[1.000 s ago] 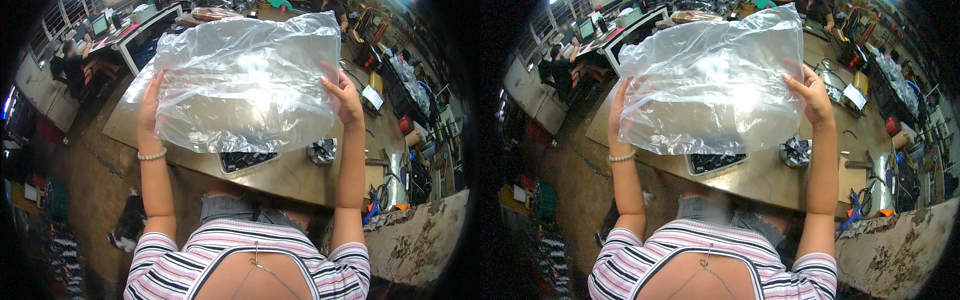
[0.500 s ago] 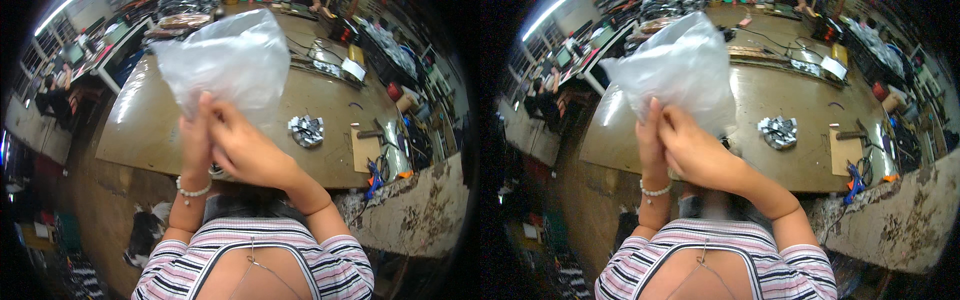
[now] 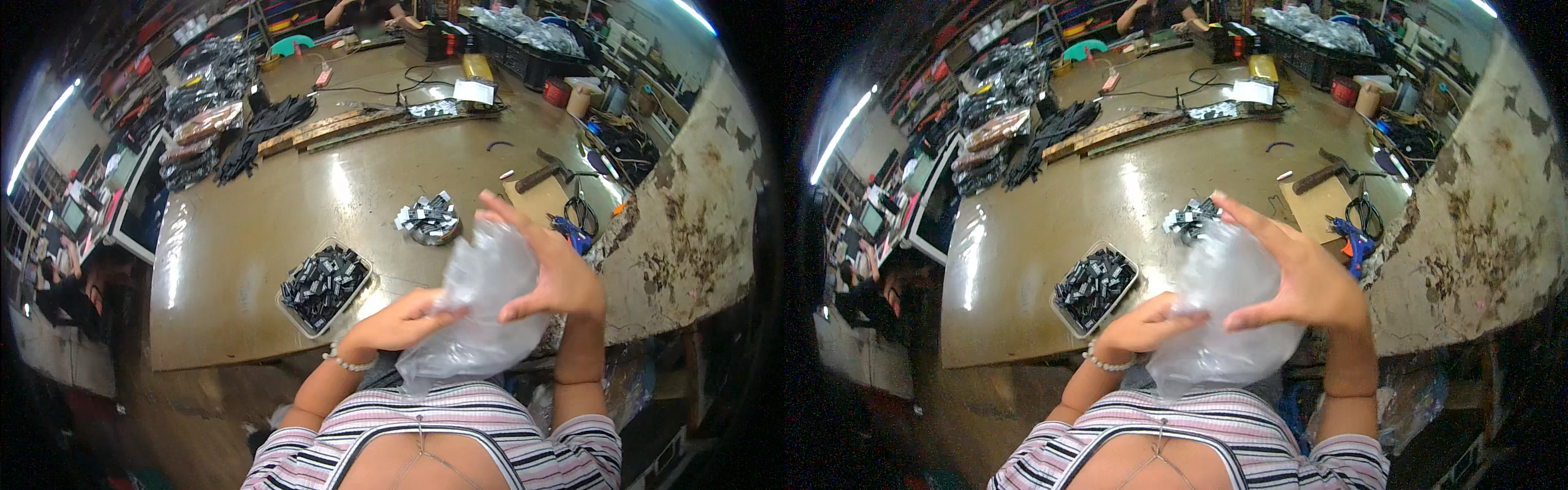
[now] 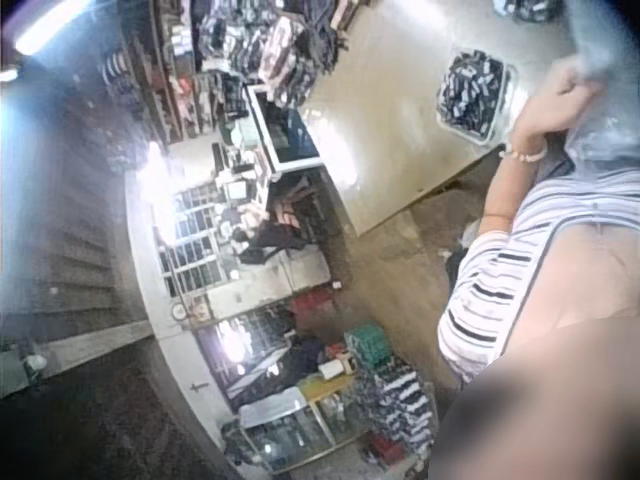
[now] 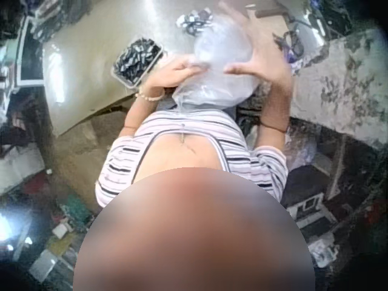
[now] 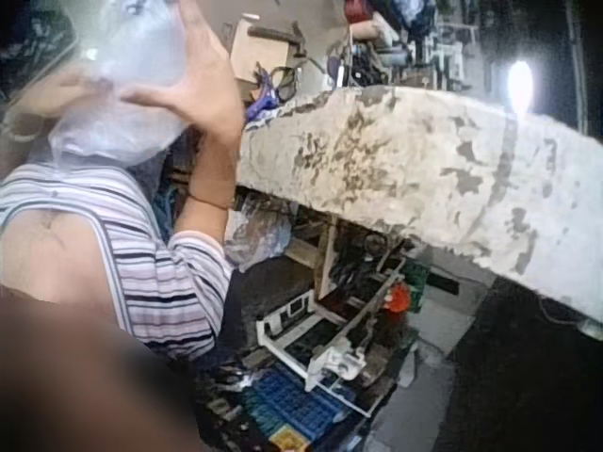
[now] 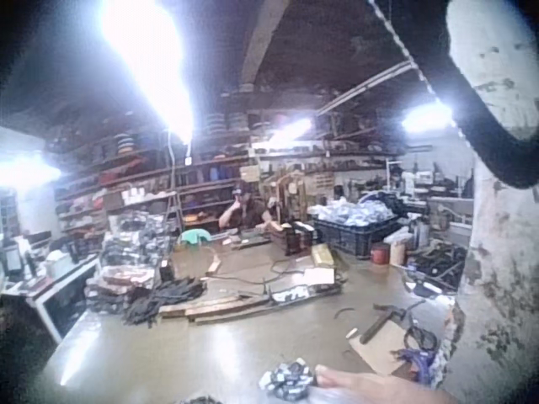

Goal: The person sorts small black electronic components from a plastic bag into a clear container on a cluttered workbench. They also handle a roll of labels and a small white tube, then continue transferring components by hand.

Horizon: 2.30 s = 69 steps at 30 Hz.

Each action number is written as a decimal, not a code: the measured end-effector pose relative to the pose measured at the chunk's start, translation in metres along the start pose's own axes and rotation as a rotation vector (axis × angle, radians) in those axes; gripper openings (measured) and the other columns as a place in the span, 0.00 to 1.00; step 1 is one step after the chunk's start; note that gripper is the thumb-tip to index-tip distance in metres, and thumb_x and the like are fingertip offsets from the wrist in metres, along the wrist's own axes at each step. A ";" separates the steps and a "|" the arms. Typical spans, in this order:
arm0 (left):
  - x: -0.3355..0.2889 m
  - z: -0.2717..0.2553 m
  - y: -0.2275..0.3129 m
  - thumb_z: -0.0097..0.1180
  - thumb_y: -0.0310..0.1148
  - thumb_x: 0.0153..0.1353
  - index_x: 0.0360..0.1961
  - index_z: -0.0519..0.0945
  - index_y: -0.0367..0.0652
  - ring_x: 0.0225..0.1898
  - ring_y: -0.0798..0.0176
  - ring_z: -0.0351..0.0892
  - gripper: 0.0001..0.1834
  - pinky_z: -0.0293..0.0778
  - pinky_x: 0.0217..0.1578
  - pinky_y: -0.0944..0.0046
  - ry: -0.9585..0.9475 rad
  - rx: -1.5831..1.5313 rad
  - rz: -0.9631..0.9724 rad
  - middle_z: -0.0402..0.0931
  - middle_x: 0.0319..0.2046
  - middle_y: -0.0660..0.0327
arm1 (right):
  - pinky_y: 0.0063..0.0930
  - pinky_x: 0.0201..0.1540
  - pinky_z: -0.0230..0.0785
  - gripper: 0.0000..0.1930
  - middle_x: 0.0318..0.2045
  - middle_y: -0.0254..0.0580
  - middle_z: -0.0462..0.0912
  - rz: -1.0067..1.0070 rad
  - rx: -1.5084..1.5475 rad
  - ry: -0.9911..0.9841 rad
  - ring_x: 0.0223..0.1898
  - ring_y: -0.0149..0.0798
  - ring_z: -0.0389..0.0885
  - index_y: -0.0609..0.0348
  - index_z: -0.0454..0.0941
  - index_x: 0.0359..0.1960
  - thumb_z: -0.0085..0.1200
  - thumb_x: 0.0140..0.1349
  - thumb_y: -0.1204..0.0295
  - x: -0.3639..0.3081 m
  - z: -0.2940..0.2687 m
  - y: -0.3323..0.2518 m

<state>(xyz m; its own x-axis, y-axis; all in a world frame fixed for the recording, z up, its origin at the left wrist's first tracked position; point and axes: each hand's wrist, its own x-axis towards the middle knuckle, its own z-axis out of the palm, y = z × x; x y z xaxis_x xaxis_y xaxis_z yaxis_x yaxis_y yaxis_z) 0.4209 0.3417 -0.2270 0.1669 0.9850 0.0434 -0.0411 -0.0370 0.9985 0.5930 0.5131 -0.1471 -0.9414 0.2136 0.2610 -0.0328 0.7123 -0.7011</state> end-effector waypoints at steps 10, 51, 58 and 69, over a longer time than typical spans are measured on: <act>-0.004 0.010 -0.001 0.68 0.42 0.48 0.65 0.58 0.47 0.66 0.49 0.51 0.45 0.53 0.62 0.50 0.561 0.637 0.261 0.48 0.66 0.49 | 0.30 0.45 0.69 0.17 0.36 0.46 0.81 0.231 -0.138 0.415 0.39 0.40 0.79 0.65 0.77 0.39 0.64 0.49 0.70 -0.077 -0.015 0.001; 0.030 0.079 -0.093 0.42 0.50 0.67 0.65 0.55 0.38 0.59 0.57 0.63 0.33 0.58 0.60 0.59 0.489 -0.050 0.095 0.62 0.59 0.51 | 0.23 0.37 0.72 0.14 0.33 0.35 0.81 0.419 1.399 1.003 0.33 0.29 0.80 0.62 0.78 0.40 0.52 0.61 0.64 -0.096 0.175 0.068; 0.024 0.072 -0.106 0.37 0.54 0.68 0.60 0.59 0.36 0.53 0.61 0.69 0.32 0.65 0.54 0.62 0.372 -0.340 -0.027 0.68 0.53 0.53 | 0.26 0.51 0.67 0.26 0.49 0.41 0.76 0.289 1.353 0.334 0.45 0.33 0.76 0.65 0.70 0.53 0.50 0.63 0.55 -0.124 0.152 0.130; -0.038 0.059 -0.151 0.38 0.49 0.63 0.62 0.59 0.39 0.51 0.60 0.70 0.31 0.64 0.55 0.60 0.341 -0.658 -0.259 0.70 0.50 0.56 | 0.57 0.65 0.40 0.35 0.64 0.44 0.61 1.166 1.580 1.395 0.65 0.52 0.55 0.51 0.61 0.64 0.42 0.62 0.42 -0.098 0.143 0.362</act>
<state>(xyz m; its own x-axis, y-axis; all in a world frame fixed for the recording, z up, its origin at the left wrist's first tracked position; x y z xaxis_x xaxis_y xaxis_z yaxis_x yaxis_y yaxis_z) 0.4792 0.2999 -0.3777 -0.0565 0.9498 -0.3078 -0.6350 0.2037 0.7452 0.6256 0.6548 -0.5212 -0.0946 0.5925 -0.8000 -0.6246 -0.6610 -0.4158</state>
